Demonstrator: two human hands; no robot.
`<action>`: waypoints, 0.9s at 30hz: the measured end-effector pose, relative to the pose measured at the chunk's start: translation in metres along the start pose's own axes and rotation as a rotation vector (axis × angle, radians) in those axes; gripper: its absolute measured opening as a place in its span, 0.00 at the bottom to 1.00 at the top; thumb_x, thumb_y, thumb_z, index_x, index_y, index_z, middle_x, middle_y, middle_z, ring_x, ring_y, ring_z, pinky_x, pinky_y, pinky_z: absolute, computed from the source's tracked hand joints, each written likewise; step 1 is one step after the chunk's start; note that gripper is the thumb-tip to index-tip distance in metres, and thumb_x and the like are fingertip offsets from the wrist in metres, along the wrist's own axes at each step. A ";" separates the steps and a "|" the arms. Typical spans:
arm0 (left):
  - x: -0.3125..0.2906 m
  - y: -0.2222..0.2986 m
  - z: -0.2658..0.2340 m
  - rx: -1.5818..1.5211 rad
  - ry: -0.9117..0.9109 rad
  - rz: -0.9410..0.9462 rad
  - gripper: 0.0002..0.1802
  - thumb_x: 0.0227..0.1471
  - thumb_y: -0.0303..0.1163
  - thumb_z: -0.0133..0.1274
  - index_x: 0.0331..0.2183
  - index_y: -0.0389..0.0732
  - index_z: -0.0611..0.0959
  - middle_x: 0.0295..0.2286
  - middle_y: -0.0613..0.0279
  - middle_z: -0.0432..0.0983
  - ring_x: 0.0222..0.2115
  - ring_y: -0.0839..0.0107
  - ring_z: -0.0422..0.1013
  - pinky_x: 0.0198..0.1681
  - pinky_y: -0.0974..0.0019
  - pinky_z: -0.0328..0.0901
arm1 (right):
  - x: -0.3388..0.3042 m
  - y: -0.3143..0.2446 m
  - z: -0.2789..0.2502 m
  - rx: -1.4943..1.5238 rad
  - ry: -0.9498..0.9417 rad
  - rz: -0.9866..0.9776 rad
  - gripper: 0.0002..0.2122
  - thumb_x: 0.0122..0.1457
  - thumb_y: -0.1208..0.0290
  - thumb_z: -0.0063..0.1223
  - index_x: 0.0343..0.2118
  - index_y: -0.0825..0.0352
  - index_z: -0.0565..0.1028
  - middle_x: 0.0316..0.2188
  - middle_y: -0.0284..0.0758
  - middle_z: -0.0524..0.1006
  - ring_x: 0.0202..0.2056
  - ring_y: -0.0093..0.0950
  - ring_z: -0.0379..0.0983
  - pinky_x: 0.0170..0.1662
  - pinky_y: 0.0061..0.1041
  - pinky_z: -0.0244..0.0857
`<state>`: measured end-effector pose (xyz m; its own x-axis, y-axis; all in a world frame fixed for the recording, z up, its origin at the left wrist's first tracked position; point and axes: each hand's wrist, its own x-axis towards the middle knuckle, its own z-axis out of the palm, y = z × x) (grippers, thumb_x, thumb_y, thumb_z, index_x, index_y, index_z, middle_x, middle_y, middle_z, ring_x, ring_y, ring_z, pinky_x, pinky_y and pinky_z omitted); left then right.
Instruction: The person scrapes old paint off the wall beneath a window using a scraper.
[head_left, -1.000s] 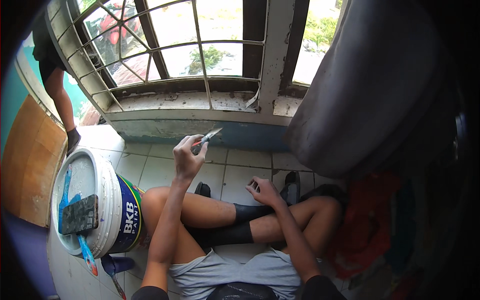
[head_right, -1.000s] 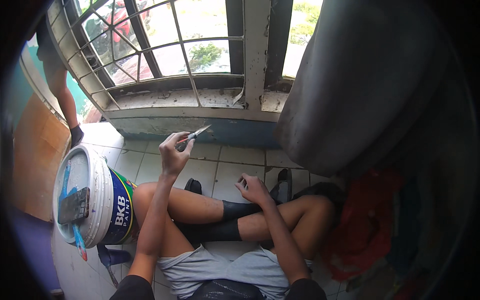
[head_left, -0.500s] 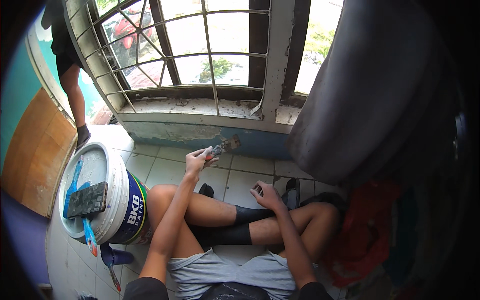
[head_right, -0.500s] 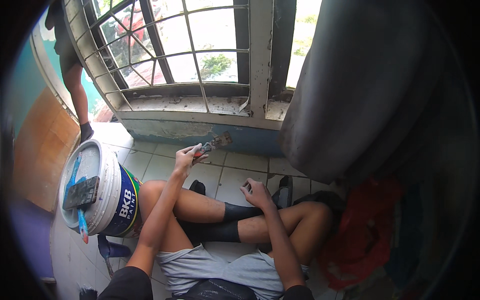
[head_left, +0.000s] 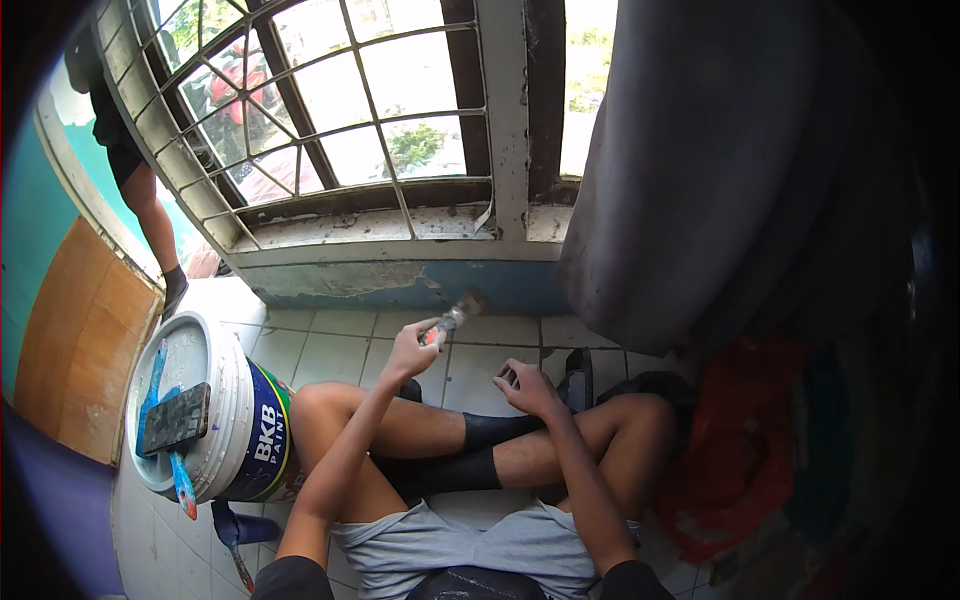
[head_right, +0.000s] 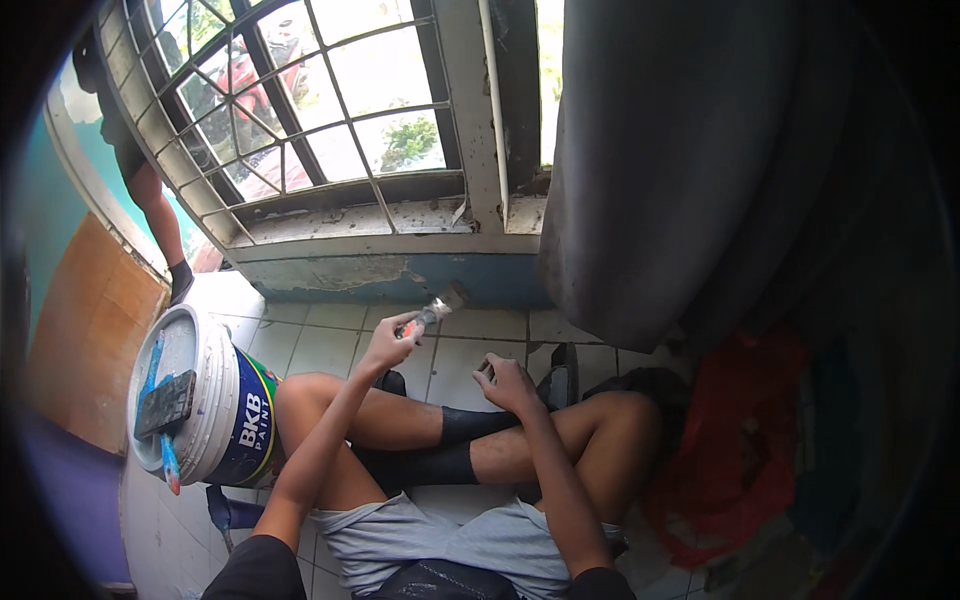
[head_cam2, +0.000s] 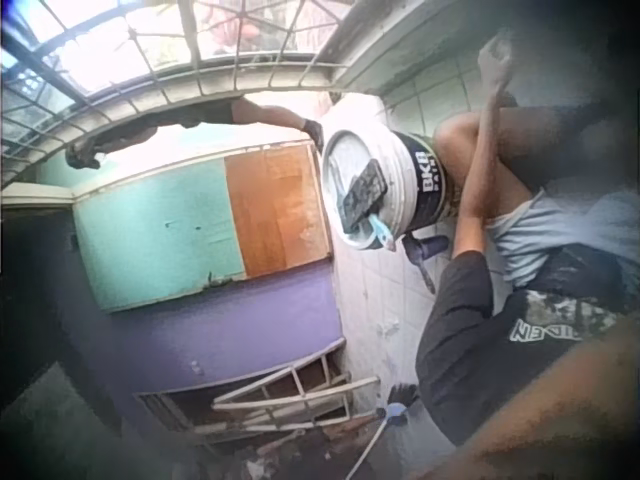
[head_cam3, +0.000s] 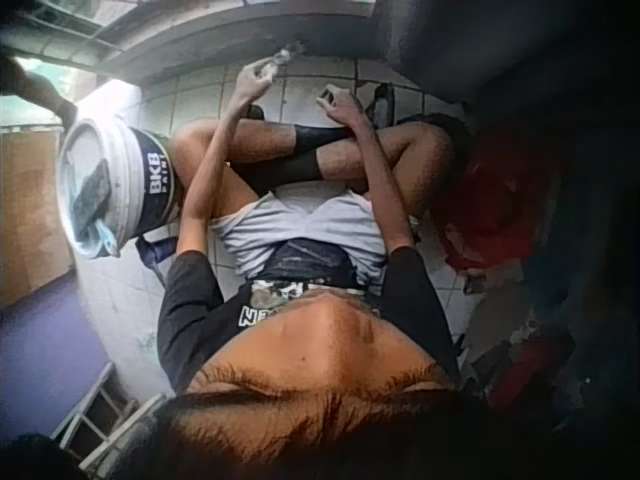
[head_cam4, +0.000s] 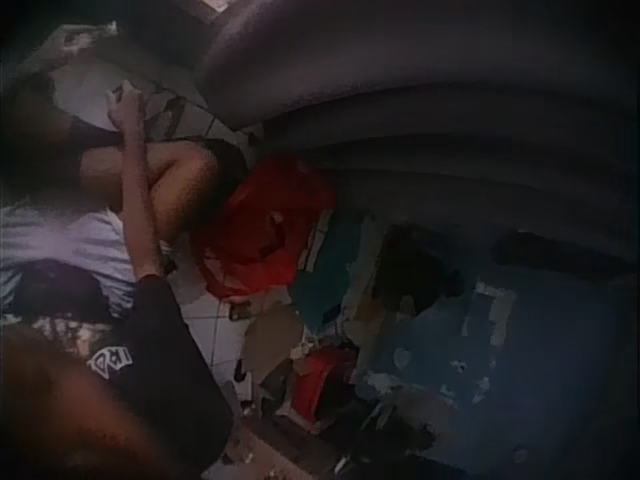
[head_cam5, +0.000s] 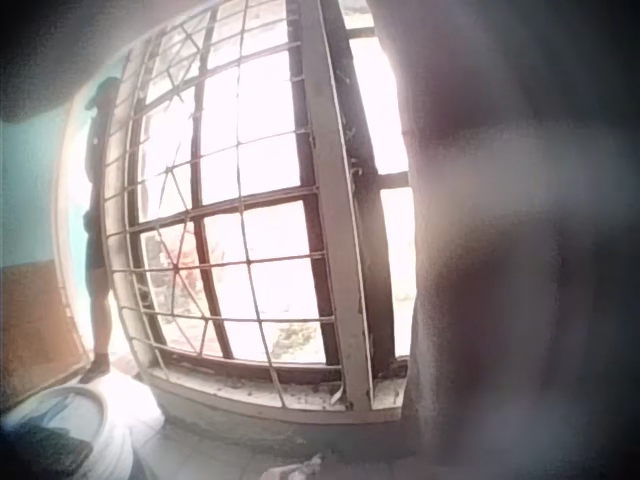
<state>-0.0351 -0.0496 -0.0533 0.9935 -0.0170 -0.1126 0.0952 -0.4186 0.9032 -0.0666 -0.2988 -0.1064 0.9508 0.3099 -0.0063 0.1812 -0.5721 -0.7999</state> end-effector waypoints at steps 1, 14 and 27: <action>-0.003 0.005 0.006 0.319 0.231 0.285 0.21 0.54 0.36 0.57 0.48 0.38 0.81 0.34 0.49 0.83 0.34 0.58 0.80 0.35 0.61 0.72 | 0.000 0.001 0.000 0.004 0.001 0.006 0.12 0.55 0.65 0.60 0.35 0.69 0.77 0.29 0.47 0.80 0.35 0.44 0.79 0.40 0.37 0.71; 0.010 0.020 0.004 0.360 0.422 0.443 0.17 0.51 0.36 0.61 0.40 0.36 0.86 0.24 0.43 0.79 0.24 0.51 0.77 0.30 0.60 0.70 | 0.005 0.003 0.005 0.039 -0.015 0.032 0.12 0.56 0.64 0.59 0.36 0.69 0.77 0.29 0.46 0.80 0.34 0.43 0.79 0.39 0.36 0.71; 0.019 0.029 -0.011 0.378 0.397 0.436 0.15 0.49 0.35 0.63 0.38 0.37 0.87 0.26 0.48 0.81 0.25 0.59 0.80 0.30 0.65 0.70 | 0.012 -0.008 -0.004 0.073 -0.043 0.053 0.12 0.57 0.63 0.58 0.35 0.69 0.76 0.30 0.48 0.80 0.37 0.47 0.77 0.41 0.40 0.70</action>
<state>-0.0127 -0.0518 -0.0242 0.8907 0.0478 0.4522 -0.2738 -0.7375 0.6173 -0.0559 -0.2934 -0.0981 0.9467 0.3134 -0.0744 0.1102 -0.5323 -0.8394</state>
